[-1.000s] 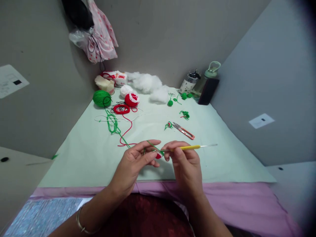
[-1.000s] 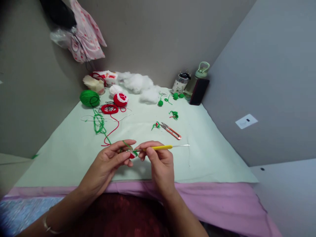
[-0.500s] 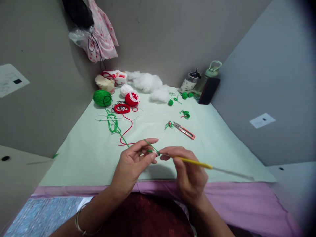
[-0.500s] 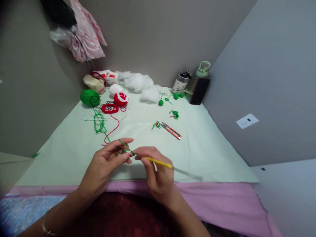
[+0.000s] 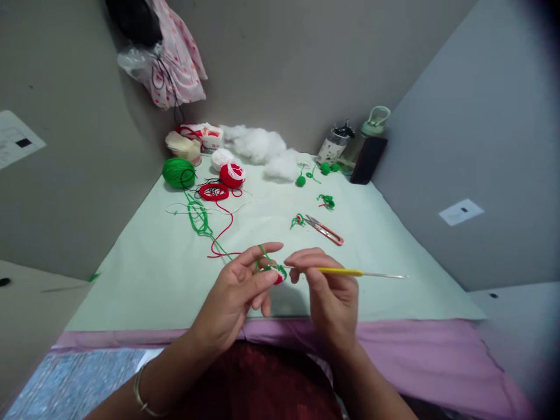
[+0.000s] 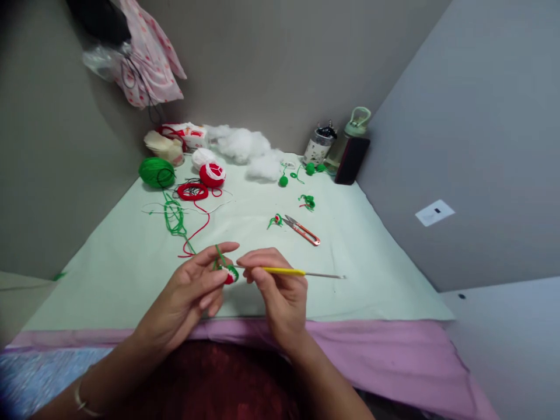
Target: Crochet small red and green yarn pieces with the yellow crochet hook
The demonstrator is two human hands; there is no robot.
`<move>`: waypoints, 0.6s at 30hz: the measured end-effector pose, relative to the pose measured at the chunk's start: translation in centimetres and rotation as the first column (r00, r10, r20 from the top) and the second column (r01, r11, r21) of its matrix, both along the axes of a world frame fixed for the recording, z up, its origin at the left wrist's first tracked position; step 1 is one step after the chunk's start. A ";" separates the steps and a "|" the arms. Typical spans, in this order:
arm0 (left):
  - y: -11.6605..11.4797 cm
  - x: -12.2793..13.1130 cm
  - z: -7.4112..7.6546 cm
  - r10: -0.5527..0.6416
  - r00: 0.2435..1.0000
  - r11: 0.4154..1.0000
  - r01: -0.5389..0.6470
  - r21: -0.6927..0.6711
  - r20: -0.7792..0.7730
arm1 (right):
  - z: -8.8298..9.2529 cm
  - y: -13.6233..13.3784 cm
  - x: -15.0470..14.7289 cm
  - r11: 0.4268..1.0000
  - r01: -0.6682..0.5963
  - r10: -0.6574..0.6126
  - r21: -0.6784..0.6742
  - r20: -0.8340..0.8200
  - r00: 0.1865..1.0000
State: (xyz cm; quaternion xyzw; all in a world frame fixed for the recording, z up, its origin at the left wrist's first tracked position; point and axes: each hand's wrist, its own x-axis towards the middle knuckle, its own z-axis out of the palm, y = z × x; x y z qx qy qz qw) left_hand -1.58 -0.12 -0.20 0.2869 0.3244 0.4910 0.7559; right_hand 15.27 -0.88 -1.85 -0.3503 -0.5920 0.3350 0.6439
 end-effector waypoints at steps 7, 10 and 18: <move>-0.5 1.0 -0.4 0.083 0.996 0.996 -0.083 0.026 -0.019 | -1.0 -0.5 0.1 0.961 0.091 -0.190 0.260 0.385 0.903; -0.2 1.0 -0.3 -0.001 0.998 0.997 0.006 -0.081 0.066 | -1.5 -0.8 0.5 0.909 0.041 -0.258 0.415 0.482 0.837; 0.1 0.4 -0.6 0.051 0.999 0.999 -0.051 0.009 -0.003 | -0.4 0.0 -0.1 1.000 -0.005 0.003 -0.022 -0.069 0.998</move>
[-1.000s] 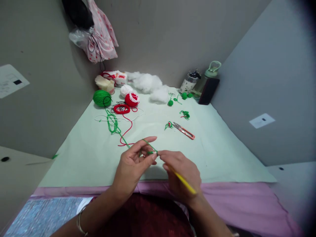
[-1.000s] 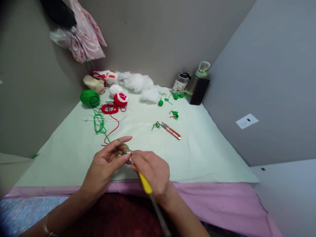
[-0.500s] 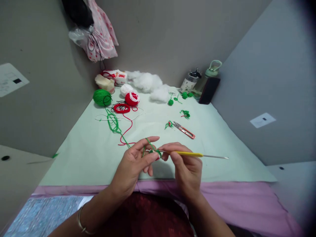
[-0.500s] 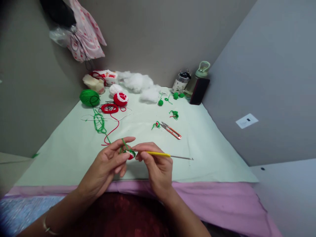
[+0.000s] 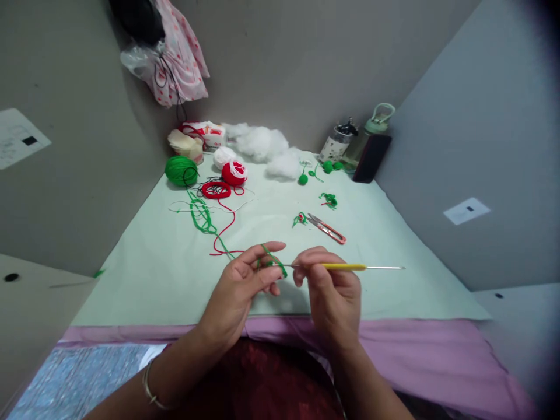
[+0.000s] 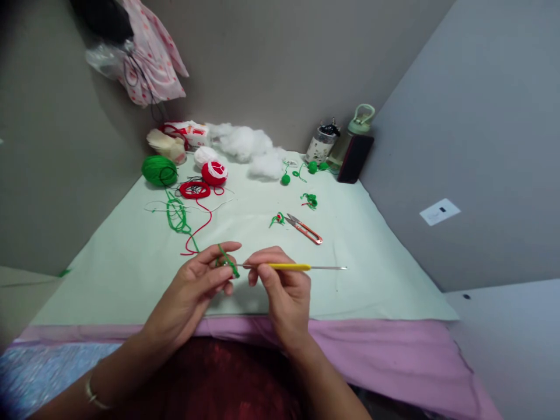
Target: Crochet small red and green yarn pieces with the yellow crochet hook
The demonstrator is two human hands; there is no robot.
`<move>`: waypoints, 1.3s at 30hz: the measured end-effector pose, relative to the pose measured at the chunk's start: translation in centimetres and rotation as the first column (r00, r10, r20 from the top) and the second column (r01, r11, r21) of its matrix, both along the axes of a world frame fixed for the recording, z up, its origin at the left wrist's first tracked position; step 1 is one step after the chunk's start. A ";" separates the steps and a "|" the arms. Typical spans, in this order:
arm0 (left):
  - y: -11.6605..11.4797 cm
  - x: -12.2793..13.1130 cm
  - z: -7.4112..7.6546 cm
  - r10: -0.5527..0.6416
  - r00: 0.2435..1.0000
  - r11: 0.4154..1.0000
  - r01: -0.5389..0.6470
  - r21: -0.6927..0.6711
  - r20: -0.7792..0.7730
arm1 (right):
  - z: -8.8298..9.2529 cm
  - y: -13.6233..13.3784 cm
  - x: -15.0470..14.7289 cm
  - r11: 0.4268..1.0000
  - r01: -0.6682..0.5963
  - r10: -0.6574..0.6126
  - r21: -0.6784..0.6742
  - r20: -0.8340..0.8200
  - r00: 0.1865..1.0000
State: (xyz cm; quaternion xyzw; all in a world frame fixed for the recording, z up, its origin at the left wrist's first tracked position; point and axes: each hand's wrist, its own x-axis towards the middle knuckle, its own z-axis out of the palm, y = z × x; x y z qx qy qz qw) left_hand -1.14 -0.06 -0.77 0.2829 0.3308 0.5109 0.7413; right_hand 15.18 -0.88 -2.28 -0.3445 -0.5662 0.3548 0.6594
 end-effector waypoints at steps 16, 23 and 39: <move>-0.1 -0.6 0.3 -0.177 0.969 0.976 0.196 -0.099 0.175 | 0.5 0.5 0.3 0.956 -0.168 0.069 -0.242 -0.371 0.926; -0.5 0.4 -0.5 -0.043 0.993 0.989 0.057 0.133 -0.106 | -0.5 0.0 -0.3 0.991 -0.085 0.077 -0.106 -0.080 0.994; 0.3 -0.7 0.3 -0.025 0.970 0.977 0.075 0.201 -0.241 | -0.2 0.4 -0.1 0.965 -0.162 0.112 -0.208 -0.229 0.967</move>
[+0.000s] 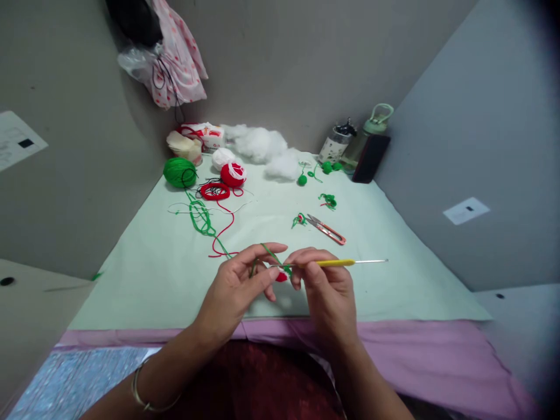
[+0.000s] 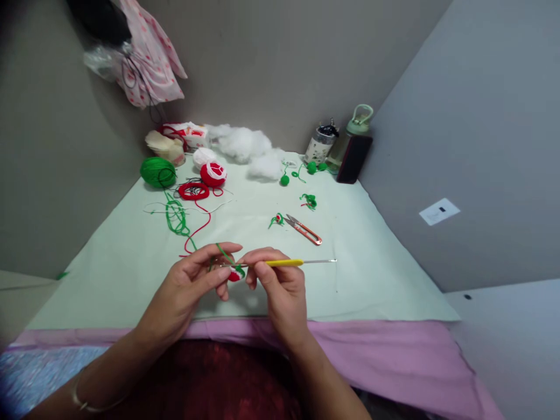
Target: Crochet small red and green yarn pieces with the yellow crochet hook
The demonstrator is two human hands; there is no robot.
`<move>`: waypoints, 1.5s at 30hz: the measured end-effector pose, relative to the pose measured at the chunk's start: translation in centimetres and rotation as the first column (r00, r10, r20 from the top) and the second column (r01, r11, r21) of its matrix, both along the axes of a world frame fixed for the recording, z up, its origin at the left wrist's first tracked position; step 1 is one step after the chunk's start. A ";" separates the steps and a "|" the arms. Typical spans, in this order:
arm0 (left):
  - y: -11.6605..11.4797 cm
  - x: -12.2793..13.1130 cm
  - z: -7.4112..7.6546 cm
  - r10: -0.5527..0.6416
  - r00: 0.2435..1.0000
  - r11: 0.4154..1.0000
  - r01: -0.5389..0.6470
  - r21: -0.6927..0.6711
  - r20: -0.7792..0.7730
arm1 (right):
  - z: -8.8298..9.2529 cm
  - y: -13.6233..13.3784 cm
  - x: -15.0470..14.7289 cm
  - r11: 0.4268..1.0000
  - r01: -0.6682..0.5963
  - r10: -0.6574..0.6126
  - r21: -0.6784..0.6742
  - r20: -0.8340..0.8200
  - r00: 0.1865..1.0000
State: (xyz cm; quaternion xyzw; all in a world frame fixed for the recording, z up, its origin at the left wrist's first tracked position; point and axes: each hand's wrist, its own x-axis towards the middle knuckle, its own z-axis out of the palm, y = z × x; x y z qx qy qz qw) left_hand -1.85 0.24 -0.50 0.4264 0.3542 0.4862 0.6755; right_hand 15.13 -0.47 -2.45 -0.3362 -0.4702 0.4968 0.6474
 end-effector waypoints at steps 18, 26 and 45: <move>-0.5 -0.1 -0.2 0.056 0.998 0.998 -0.056 -0.020 -0.016 | 1.2 -0.8 1.0 0.990 0.037 -0.070 0.134 0.250 0.966; -0.8 0.4 0.2 0.194 0.965 0.980 -0.183 0.078 -0.173 | 0.6 -2.0 1.0 0.845 -0.022 -0.338 0.534 0.566 0.752; -0.1 -0.4 0.8 0.004 0.964 0.960 0.070 -0.271 0.265 | 1.0 -1.1 0.5 0.958 0.123 -0.183 0.258 0.223 0.957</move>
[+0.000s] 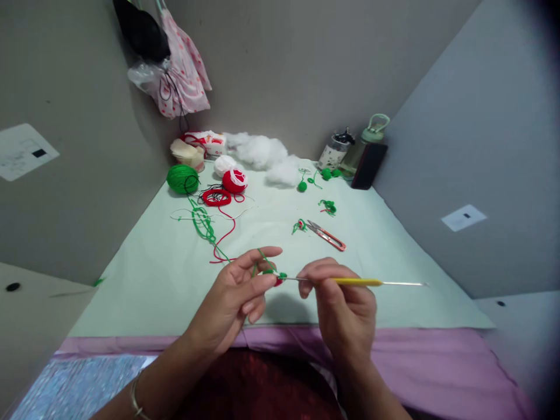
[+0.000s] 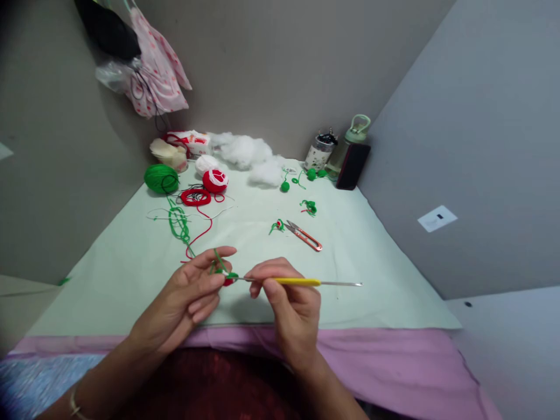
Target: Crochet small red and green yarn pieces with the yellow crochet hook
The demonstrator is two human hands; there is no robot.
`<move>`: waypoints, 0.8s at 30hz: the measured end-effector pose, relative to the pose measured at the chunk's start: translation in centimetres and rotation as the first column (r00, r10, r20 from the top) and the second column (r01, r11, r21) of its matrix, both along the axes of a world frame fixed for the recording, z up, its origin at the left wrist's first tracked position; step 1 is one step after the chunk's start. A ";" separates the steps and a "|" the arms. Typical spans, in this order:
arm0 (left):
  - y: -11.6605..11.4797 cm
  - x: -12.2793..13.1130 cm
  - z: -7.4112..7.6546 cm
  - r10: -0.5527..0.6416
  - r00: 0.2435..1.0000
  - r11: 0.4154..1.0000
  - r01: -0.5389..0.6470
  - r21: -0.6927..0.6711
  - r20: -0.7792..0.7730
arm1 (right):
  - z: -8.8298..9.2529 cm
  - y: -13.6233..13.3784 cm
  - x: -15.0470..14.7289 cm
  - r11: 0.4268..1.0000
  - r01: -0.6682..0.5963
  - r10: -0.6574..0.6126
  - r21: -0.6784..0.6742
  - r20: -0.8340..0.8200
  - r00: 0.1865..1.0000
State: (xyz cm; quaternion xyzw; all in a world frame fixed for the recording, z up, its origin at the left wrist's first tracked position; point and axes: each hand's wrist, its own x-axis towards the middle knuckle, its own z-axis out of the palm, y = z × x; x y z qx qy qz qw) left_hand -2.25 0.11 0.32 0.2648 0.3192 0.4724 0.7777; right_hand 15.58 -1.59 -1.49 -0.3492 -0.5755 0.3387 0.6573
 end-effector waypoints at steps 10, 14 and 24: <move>-0.5 1.2 -0.4 0.028 0.999 0.999 -0.027 0.048 -0.019 | -0.8 -0.6 0.0 0.967 0.086 -0.194 0.242 0.470 0.861; 0.0 0.6 -0.7 -0.089 0.993 0.992 0.095 -0.083 0.071 | -0.8 -0.7 0.3 0.966 0.156 -0.224 0.208 0.356 0.907; -0.5 0.7 -0.8 0.043 0.990 0.985 -0.020 0.169 -0.134 | -0.9 0.6 -0.7 0.990 -0.072 0.065 -0.122 -0.057 0.996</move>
